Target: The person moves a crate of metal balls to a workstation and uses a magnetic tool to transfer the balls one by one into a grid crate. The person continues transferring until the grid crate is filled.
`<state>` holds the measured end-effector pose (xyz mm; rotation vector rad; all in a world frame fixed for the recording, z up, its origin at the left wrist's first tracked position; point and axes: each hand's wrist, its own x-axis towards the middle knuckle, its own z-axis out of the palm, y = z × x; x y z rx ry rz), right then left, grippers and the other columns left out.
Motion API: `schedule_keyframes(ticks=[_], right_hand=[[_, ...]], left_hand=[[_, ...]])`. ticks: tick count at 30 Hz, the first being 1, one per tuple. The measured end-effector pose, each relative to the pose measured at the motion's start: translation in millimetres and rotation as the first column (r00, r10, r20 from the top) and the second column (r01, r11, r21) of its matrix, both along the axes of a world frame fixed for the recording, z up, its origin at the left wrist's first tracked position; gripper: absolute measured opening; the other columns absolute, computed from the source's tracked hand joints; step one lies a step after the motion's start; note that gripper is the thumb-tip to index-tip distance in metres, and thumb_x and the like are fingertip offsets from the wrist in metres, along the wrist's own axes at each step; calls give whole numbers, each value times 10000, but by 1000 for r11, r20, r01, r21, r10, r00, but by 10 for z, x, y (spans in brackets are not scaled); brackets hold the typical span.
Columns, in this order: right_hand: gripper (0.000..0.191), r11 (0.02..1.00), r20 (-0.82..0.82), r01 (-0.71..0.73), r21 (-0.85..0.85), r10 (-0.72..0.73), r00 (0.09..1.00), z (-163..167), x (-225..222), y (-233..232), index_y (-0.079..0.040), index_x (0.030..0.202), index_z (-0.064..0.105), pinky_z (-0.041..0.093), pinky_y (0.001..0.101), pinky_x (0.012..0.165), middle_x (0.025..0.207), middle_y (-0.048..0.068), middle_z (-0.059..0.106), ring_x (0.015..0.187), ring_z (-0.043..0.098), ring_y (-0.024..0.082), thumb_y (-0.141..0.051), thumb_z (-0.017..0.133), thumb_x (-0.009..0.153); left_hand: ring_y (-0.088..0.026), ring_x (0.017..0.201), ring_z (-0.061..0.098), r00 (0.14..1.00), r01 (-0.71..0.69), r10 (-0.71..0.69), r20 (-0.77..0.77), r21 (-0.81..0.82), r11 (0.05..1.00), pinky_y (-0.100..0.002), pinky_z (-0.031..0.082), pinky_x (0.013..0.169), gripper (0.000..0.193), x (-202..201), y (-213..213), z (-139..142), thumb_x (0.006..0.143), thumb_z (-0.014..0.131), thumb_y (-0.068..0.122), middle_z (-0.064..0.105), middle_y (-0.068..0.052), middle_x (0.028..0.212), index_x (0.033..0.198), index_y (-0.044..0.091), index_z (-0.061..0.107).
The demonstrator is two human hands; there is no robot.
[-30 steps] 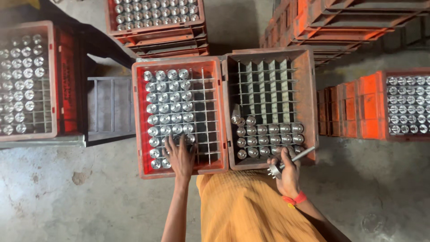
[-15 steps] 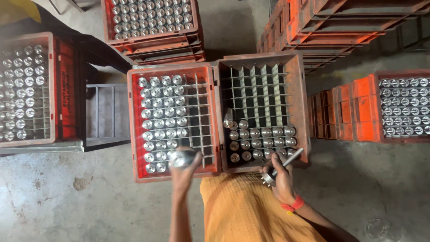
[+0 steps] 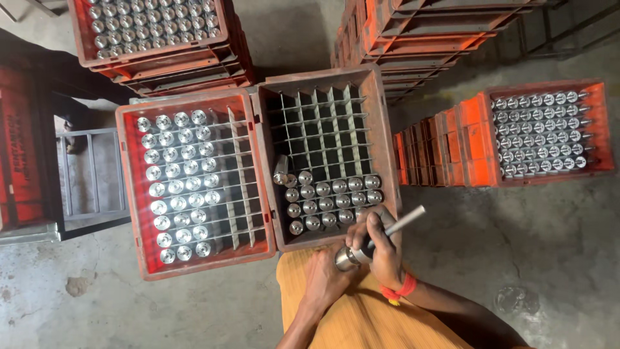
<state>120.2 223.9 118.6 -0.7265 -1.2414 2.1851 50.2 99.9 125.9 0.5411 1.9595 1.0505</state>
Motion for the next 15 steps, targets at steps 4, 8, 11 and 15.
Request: schedule_keyframes(ticks=[4,8,11,15], right_hand=[[244,970,-178,-184,158,211,961,-83,220,80,5,1046,551,531,338,664,649,59,584,629,604,176,-214,485,1132],[237,979,20,-201,37,201,979,-239,253,256,-3,1014,555,528,331,605,676,73,603,611,625,176,-226,516,1085],[218,993,59,48,-109,-41,997,-364,172,461,-16,1016,571,547,336,627,657,60,595,585,613,155,-224,569,1081],[173,906,166,408,-110,-388,906,-374,332,976,-53,1048,598,566,367,714,794,8,609,615,587,119,-225,594,1058]], left_hand=[[-282,710,760,976,170,-166,144,-14,985,-404,570,677,312,8,27,-38,756,836,315,752,-136,770,959,85,781],[-271,734,780,964,192,-202,175,73,979,-394,590,691,341,78,119,-183,782,839,313,760,-131,790,1006,64,774],[-284,723,774,975,165,-181,128,127,978,-399,595,698,477,48,139,-358,818,831,346,778,-146,828,1191,89,684],[-303,683,743,946,112,-72,-317,111,988,-438,612,611,587,-282,104,-680,858,867,381,770,-202,938,1273,75,585]])
